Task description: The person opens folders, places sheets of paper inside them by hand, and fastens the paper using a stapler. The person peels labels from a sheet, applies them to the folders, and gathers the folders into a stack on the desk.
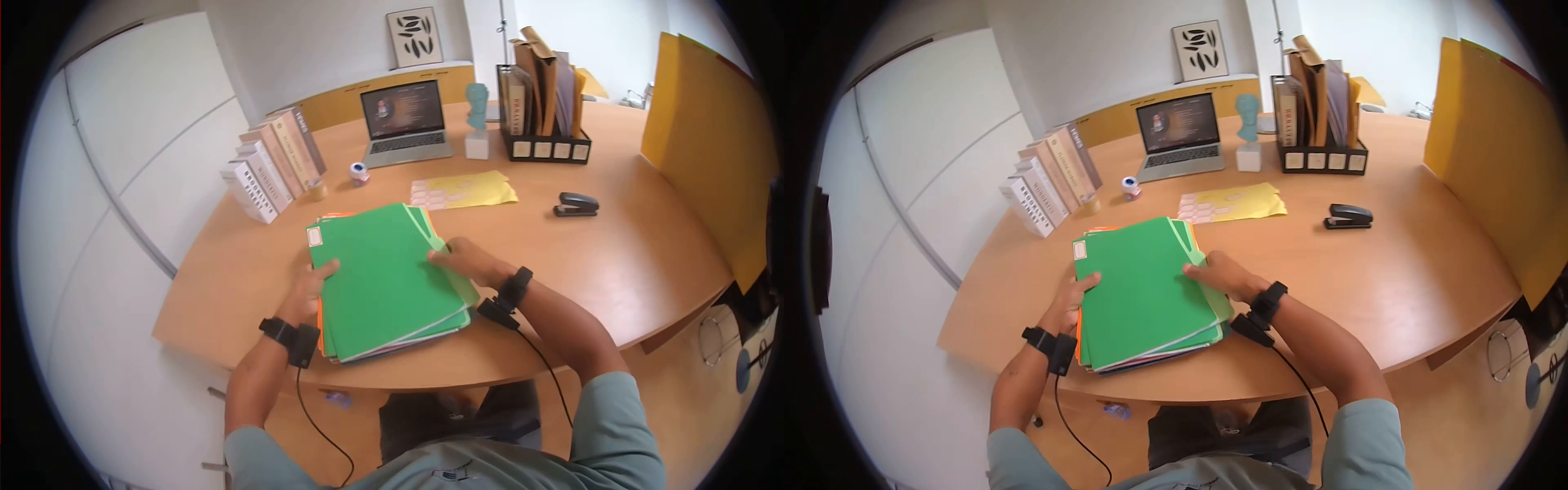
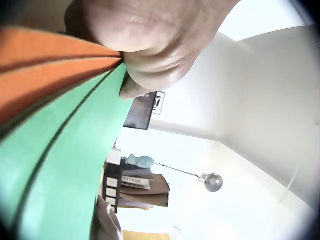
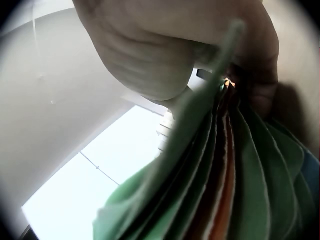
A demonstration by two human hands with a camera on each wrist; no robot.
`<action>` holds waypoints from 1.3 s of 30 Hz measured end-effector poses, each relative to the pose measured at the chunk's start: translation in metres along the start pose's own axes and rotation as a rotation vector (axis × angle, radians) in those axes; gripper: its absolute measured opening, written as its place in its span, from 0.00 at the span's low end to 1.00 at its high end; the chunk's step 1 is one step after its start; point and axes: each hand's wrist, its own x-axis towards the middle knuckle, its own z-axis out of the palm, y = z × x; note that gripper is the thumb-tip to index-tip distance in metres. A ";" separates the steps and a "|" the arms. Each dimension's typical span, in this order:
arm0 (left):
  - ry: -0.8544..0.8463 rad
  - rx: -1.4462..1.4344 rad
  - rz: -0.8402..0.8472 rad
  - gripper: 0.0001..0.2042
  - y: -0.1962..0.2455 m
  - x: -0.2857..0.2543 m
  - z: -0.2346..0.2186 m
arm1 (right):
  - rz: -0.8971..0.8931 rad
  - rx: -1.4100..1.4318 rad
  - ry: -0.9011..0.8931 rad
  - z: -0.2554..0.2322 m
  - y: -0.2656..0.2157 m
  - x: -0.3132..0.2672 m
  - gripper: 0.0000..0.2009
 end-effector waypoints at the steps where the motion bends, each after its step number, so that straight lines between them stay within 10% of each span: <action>1: -0.013 0.009 0.062 0.18 0.000 0.001 0.017 | -0.007 0.048 -0.003 -0.010 0.003 -0.007 0.33; 10: -0.115 0.309 0.870 0.20 0.055 0.002 0.159 | -0.329 0.456 0.377 -0.100 -0.038 -0.070 0.25; 20: -0.332 0.228 0.914 0.34 0.071 0.013 0.177 | -0.728 0.222 0.461 -0.128 -0.045 -0.091 0.45; 29: -0.073 0.391 1.128 0.41 0.091 0.028 0.184 | -0.658 0.235 0.472 -0.132 -0.060 -0.084 0.41; 39: 0.229 0.331 1.271 0.17 0.103 0.014 0.221 | -0.834 0.049 0.955 -0.120 -0.106 -0.079 0.29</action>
